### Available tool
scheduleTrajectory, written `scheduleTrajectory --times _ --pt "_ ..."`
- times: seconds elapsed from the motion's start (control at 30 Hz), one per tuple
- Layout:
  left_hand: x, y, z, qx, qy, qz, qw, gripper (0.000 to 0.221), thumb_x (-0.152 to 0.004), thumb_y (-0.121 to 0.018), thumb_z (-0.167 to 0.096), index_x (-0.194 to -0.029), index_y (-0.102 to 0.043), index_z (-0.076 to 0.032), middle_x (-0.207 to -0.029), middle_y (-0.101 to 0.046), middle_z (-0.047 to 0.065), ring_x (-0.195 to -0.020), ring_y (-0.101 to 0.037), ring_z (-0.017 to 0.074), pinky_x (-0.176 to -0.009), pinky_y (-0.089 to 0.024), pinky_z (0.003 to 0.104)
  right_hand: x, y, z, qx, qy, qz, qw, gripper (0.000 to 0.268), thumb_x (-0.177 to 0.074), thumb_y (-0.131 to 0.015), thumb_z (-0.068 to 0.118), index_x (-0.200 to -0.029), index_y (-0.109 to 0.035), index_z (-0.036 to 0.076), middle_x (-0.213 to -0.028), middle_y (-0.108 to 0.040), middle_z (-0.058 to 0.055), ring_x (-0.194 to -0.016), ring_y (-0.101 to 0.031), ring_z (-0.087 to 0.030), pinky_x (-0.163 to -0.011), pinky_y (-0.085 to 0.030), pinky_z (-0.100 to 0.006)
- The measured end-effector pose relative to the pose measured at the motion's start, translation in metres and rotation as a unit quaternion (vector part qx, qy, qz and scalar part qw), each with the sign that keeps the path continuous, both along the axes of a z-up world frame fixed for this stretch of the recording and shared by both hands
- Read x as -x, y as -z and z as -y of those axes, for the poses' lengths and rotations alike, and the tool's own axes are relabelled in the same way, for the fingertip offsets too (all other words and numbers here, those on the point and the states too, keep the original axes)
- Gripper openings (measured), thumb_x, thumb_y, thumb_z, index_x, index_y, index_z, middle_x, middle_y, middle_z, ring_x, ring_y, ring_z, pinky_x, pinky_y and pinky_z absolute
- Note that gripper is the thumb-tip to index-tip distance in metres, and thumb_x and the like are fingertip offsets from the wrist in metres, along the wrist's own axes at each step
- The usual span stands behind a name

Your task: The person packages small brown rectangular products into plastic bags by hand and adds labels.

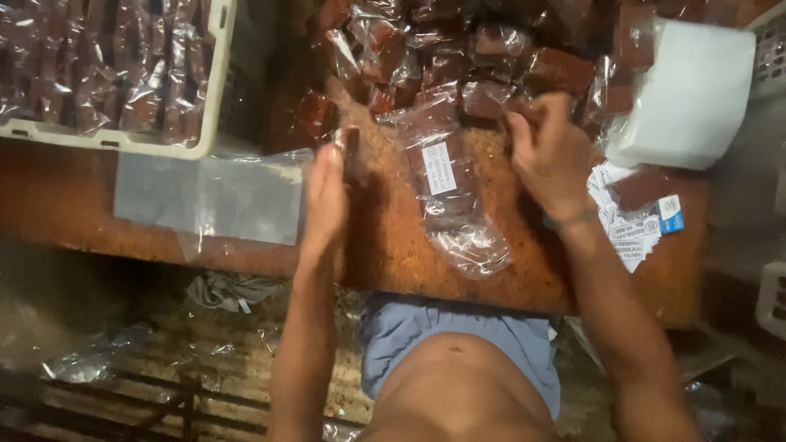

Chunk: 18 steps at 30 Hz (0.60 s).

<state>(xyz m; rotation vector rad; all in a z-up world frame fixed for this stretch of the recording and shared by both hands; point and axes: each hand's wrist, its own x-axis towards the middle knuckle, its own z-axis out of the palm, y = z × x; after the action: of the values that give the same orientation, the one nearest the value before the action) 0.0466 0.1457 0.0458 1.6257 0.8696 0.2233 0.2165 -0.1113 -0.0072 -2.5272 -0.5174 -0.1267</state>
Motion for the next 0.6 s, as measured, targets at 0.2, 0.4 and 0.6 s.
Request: scheduleTrajectory --times 0.2,0.4,0.6 --pt "-0.002 0.039 0.093 0.410 0.063 0.124 0.901 0.065 -0.105 -0.044 -0.049 -0.159 -0.032 -0.015 -0.112 -0.072 0.027 -0.074 -0.075 0.0252 -0.050 -0.056 0.022 0.068 -0.086 0.014 -0.363 0.039 -0.203 0.908 0.036 -0.113 -0.038 0.034 -0.131 -0.040 0.004 -0.133 -0.049 -0.025 -0.114 -0.059 -0.036 -0.106 -0.048 -0.048" --pt "-0.023 0.012 0.098 0.105 0.311 0.050 0.943 0.054 -0.108 -0.044 -0.053 -0.069 -0.067 -0.023 -0.059 -0.057 -0.006 -0.057 -0.053 0.0097 -0.061 -0.045 0.025 0.095 -0.105 0.047 -0.236 -0.084 -0.128 0.960 0.033 -0.079 -0.092 0.025 -0.100 -0.074 0.007 -0.077 -0.074 -0.004 -0.061 -0.066 -0.016 -0.064 -0.055 -0.025" --pt "-0.034 -0.052 0.104 0.048 0.435 0.011 0.899 0.079 -0.104 -0.007 -0.058 -0.078 -0.068 -0.015 -0.069 -0.070 0.009 -0.075 -0.072 0.0337 -0.081 -0.057 0.049 0.084 -0.071 0.037 -0.194 -0.245 0.006 0.950 0.042 -0.086 -0.081 0.038 -0.112 -0.076 0.006 -0.110 -0.072 -0.010 -0.096 -0.069 -0.032 -0.086 -0.056 -0.040"
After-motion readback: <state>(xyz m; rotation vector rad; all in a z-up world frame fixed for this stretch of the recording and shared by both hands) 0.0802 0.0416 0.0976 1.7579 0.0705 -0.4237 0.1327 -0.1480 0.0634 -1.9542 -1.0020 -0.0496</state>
